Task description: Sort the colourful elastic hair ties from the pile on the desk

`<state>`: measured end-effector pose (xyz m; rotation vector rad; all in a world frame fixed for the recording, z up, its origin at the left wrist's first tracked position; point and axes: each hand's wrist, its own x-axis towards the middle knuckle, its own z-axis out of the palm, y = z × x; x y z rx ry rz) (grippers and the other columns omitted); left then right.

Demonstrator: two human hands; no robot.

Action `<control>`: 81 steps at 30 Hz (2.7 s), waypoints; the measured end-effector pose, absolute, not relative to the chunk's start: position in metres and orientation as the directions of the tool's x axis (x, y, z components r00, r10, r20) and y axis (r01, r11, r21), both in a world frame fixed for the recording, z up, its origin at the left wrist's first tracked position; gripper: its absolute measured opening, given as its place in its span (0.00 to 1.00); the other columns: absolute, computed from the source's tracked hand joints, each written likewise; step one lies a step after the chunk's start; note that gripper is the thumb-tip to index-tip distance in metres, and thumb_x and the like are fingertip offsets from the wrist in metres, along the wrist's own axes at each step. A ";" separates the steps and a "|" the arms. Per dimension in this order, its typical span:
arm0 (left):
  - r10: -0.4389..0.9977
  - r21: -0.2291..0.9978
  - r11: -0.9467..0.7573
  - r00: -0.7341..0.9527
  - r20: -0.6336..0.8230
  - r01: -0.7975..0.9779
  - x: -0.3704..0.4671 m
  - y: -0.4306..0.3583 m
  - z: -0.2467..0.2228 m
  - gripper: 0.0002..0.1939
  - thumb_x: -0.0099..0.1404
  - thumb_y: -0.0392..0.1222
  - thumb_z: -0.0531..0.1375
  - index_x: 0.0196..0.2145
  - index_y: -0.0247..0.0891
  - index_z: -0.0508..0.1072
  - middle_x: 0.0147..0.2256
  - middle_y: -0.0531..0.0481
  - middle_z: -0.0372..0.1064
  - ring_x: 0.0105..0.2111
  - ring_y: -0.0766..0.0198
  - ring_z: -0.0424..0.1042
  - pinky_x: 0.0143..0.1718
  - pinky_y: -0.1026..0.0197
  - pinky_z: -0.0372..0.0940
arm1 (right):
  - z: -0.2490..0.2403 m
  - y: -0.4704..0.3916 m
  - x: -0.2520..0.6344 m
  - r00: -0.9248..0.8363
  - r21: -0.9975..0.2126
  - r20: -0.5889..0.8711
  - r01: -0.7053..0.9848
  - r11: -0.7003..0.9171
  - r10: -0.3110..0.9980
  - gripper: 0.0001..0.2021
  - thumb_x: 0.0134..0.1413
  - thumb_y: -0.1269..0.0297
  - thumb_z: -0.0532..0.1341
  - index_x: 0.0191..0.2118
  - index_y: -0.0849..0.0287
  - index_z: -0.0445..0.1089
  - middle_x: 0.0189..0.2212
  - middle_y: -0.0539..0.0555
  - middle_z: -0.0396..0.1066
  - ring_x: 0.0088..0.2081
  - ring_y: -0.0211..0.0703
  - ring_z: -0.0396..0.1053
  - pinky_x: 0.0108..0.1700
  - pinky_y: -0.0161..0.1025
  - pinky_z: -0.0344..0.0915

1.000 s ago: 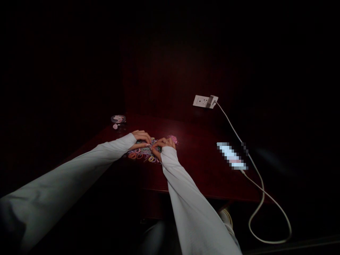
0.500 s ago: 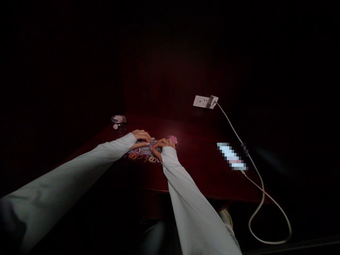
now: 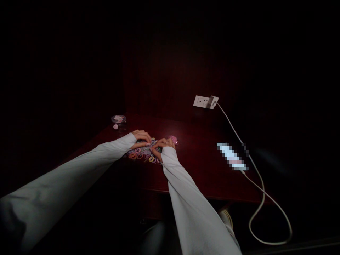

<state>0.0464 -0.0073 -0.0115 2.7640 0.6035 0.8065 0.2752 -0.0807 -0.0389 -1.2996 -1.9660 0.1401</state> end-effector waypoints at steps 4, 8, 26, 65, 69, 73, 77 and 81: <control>0.431 0.297 -0.899 0.769 0.473 0.322 0.046 -0.008 -0.011 0.18 0.78 0.54 0.58 0.42 0.42 0.83 0.45 0.46 0.82 0.47 0.57 0.76 0.51 0.56 0.60 | -0.040 -0.080 0.275 -0.192 -0.474 0.534 0.738 0.480 0.823 0.11 0.63 0.47 0.69 0.36 0.45 0.85 0.41 0.53 0.79 0.46 0.50 0.66 0.54 0.49 0.59; 0.427 0.292 -0.901 0.772 0.470 0.321 0.046 -0.010 -0.009 0.18 0.78 0.54 0.58 0.42 0.42 0.82 0.46 0.46 0.82 0.47 0.57 0.76 0.52 0.56 0.59 | -0.040 -0.080 0.275 -0.189 -0.464 0.534 0.750 0.472 0.824 0.10 0.63 0.47 0.69 0.37 0.45 0.85 0.41 0.52 0.79 0.47 0.50 0.67 0.53 0.48 0.59; 0.421 0.307 -0.901 0.783 0.459 0.305 0.046 -0.011 -0.007 0.17 0.79 0.53 0.57 0.43 0.41 0.82 0.46 0.47 0.81 0.47 0.58 0.76 0.54 0.55 0.59 | -0.038 -0.081 0.274 -0.213 -0.455 0.516 0.752 0.476 0.830 0.12 0.65 0.49 0.67 0.35 0.49 0.82 0.41 0.52 0.79 0.47 0.49 0.65 0.53 0.47 0.57; 0.401 0.249 -0.915 0.768 0.499 0.316 0.047 -0.016 -0.006 0.17 0.78 0.53 0.57 0.42 0.41 0.81 0.46 0.46 0.81 0.47 0.58 0.77 0.52 0.56 0.59 | -0.036 -0.085 0.272 -0.268 -0.447 0.504 0.732 0.514 0.821 0.14 0.67 0.49 0.64 0.36 0.51 0.79 0.42 0.52 0.78 0.48 0.49 0.64 0.55 0.47 0.55; 0.418 0.223 -0.908 0.758 0.500 0.354 0.047 -0.019 -0.003 0.16 0.78 0.52 0.57 0.42 0.41 0.81 0.46 0.47 0.82 0.47 0.58 0.77 0.52 0.56 0.58 | -0.039 -0.080 0.272 -0.259 -0.450 0.502 0.736 0.505 0.825 0.13 0.66 0.49 0.65 0.35 0.51 0.79 0.41 0.52 0.79 0.47 0.49 0.64 0.54 0.47 0.55; 0.439 0.199 -0.898 0.750 0.495 0.393 0.047 -0.020 -0.002 0.17 0.79 0.53 0.56 0.41 0.42 0.81 0.46 0.48 0.82 0.46 0.59 0.76 0.52 0.55 0.59 | -0.039 -0.078 0.271 -0.250 -0.450 0.495 0.745 0.492 0.832 0.13 0.64 0.49 0.66 0.34 0.51 0.79 0.40 0.52 0.78 0.46 0.50 0.64 0.53 0.47 0.56; 0.440 0.180 -0.895 0.743 0.504 0.407 0.048 -0.019 -0.003 0.16 0.79 0.51 0.56 0.41 0.42 0.80 0.45 0.48 0.82 0.45 0.59 0.75 0.51 0.54 0.59 | -0.040 -0.077 0.270 -0.245 -0.457 0.501 0.739 0.494 0.830 0.13 0.64 0.50 0.66 0.33 0.51 0.78 0.39 0.52 0.78 0.46 0.50 0.64 0.53 0.47 0.56; 0.442 0.159 -0.892 0.737 0.512 0.424 0.048 -0.018 -0.003 0.15 0.79 0.50 0.56 0.40 0.41 0.79 0.45 0.49 0.81 0.44 0.59 0.74 0.51 0.54 0.58 | -0.041 -0.077 0.271 -0.247 -0.462 0.509 0.729 0.504 0.824 0.12 0.64 0.52 0.66 0.32 0.51 0.78 0.38 0.52 0.77 0.46 0.50 0.64 0.54 0.47 0.57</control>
